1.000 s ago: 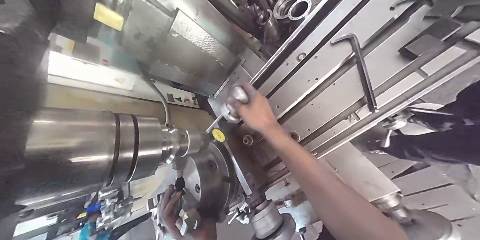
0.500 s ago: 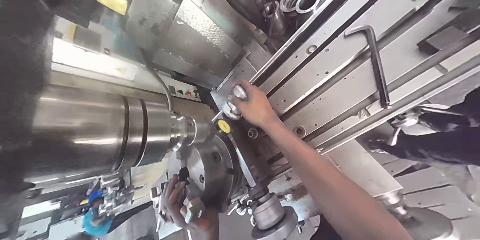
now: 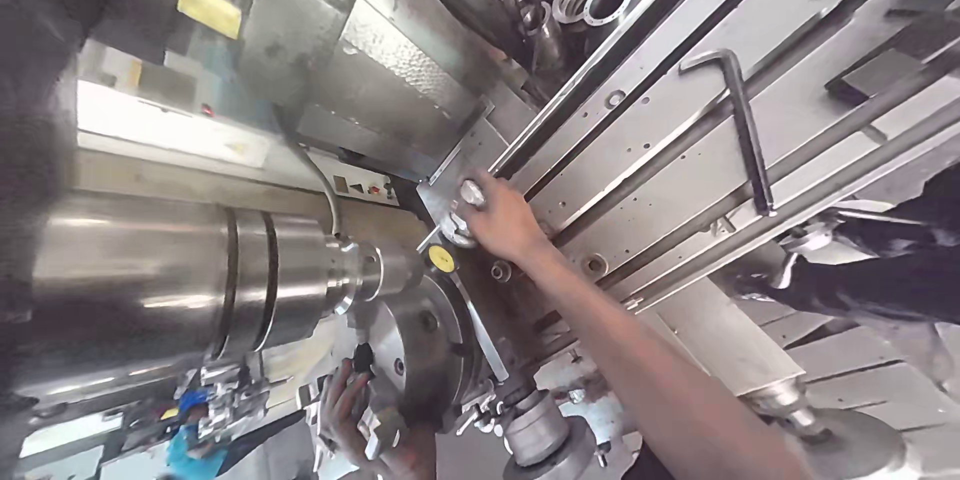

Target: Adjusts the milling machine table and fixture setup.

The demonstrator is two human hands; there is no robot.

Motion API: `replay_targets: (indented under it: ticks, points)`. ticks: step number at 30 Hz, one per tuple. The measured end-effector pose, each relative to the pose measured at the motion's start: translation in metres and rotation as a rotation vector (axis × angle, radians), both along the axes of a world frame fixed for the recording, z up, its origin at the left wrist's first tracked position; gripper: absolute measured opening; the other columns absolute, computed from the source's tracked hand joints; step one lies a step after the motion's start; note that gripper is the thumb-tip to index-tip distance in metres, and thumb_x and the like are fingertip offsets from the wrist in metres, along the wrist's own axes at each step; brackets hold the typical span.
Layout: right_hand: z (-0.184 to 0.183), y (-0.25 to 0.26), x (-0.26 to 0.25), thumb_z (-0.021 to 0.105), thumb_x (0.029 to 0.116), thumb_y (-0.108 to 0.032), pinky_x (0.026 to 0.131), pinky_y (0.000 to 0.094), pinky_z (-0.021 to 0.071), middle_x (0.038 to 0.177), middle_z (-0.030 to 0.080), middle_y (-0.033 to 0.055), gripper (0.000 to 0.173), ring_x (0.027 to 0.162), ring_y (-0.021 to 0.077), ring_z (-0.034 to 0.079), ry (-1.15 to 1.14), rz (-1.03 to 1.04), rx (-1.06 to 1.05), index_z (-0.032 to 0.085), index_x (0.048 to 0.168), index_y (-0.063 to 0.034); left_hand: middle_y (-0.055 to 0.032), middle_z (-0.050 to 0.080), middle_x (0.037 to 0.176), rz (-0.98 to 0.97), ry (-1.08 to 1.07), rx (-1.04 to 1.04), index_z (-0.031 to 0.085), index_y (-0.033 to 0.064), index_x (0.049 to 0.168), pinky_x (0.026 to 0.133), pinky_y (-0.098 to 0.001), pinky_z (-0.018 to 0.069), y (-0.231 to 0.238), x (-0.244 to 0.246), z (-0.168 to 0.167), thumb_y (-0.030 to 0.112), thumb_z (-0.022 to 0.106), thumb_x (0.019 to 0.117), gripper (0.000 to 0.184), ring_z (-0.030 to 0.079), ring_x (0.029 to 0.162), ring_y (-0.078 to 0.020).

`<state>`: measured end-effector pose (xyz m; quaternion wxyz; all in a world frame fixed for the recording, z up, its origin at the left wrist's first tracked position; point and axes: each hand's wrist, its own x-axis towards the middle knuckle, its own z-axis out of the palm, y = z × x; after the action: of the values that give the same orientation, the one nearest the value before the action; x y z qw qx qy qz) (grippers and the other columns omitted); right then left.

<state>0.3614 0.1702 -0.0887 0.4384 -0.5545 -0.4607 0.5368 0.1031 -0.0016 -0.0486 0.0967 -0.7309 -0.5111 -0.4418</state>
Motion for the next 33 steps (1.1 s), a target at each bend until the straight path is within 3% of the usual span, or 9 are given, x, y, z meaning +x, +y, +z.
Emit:
replay_targets:
  ticks: [3,9,11,13,17,22,25,29,33]
  points:
    - [0.003,-0.002,0.016,0.067,0.0964,-0.038,0.081,0.0589,0.0562,0.123,0.065,0.0161,0.043,0.102,0.0339,0.067,0.055,-0.132,0.012,0.061,0.137,-0.0246,-0.0088,0.059,0.138,0.009,0.006,-0.007,0.063,0.0099,0.117,0.118,-0.0447,0.0351,0.0,-0.004,0.0,0.076,0.036,0.0953,0.074,0.047,0.14,-0.0248]
    - [0.008,0.002,0.062,0.066,0.0961,-0.035,0.071,0.048,0.0579,0.104,0.069,0.0069,0.038,0.088,0.0222,0.069,0.089,-0.536,0.162,0.062,0.132,-0.0231,-0.0066,0.06,0.137,0.018,-0.018,-0.006,0.063,0.0089,0.116,0.117,-0.0423,0.0371,0.0,0.006,0.002,0.066,0.04,0.0996,0.064,0.047,0.14,-0.023]
    - [0.012,-0.015,0.021,0.067,0.0963,-0.029,0.063,0.0532,0.057,0.104,0.068,0.015,0.043,0.083,0.0312,0.069,0.06,-0.43,0.117,0.058,0.137,-0.0207,-0.0058,0.059,0.139,-0.001,-0.012,-0.014,0.064,0.0103,0.117,0.119,-0.041,0.0354,0.001,0.004,0.003,0.067,0.036,0.1004,0.065,0.046,0.141,-0.0215]
    - [0.01,-0.017,-0.008,0.065,0.0982,-0.033,0.069,0.0581,0.0553,0.114,0.064,0.0198,0.043,0.092,0.0377,0.067,0.004,-0.177,0.027,0.058,0.139,-0.0216,-0.0061,0.059,0.139,-0.006,0.007,-0.016,0.063,0.0105,0.117,0.119,-0.0404,0.0351,-0.001,0.0,0.003,0.068,0.034,0.1003,0.067,0.046,0.141,-0.0208]
    - [0.002,0.002,0.01,0.065,0.0968,-0.036,0.081,0.0596,0.0549,0.116,0.068,0.0146,0.039,0.102,0.0339,0.068,0.014,0.013,0.031,0.062,0.134,-0.0241,-0.0077,0.06,0.138,-0.03,-0.042,-0.01,0.064,0.0089,0.116,0.116,-0.0419,0.0398,0.003,0.002,-0.001,0.07,0.037,0.0991,0.069,0.049,0.139,-0.0229]
    - [0.004,0.005,0.057,0.068,0.097,-0.037,0.073,0.0522,0.0597,0.102,0.072,0.0077,0.036,0.086,0.0246,0.071,0.072,-0.375,0.137,0.063,0.129,-0.0209,-0.006,0.06,0.137,-0.016,-0.048,0.003,0.063,0.0083,0.118,0.117,-0.0413,0.0381,0.002,0.003,0.0,0.063,0.039,0.1018,0.062,0.048,0.139,-0.0222]
    - [0.006,0.008,0.07,0.066,0.0972,-0.035,0.072,0.0471,0.0579,0.101,0.07,0.0059,0.036,0.086,0.0211,0.069,0.086,-0.585,0.187,0.063,0.13,-0.0207,-0.0178,0.059,0.136,0.054,-0.064,0.019,0.06,-0.0039,0.119,0.112,-0.0424,0.0426,0.001,0.009,-0.001,0.063,0.042,0.1013,0.071,0.052,0.135,-0.0268]
    - [0.012,-0.022,-0.005,0.067,0.0959,-0.031,0.064,0.057,0.0549,0.107,0.065,0.019,0.041,0.086,0.0366,0.067,-0.009,-0.239,0.046,0.06,0.134,-0.0191,-0.0163,0.06,0.133,0.026,-0.056,0.014,0.059,-0.0038,0.119,0.111,-0.0392,0.0439,-0.001,0.01,0.0,0.069,0.041,0.099,0.078,0.054,0.133,-0.0241]
    - [0.001,0.001,0.012,0.065,0.0969,-0.035,0.079,0.0596,0.0559,0.111,0.07,0.0141,0.04,0.097,0.033,0.07,0.026,-0.019,0.013,0.062,0.135,-0.0238,-0.0206,0.06,0.13,0.058,-0.014,0.035,0.059,-0.0041,0.117,0.108,-0.04,0.0457,0.001,0.009,-0.003,0.07,0.039,0.099,0.079,0.056,0.13,-0.0264]
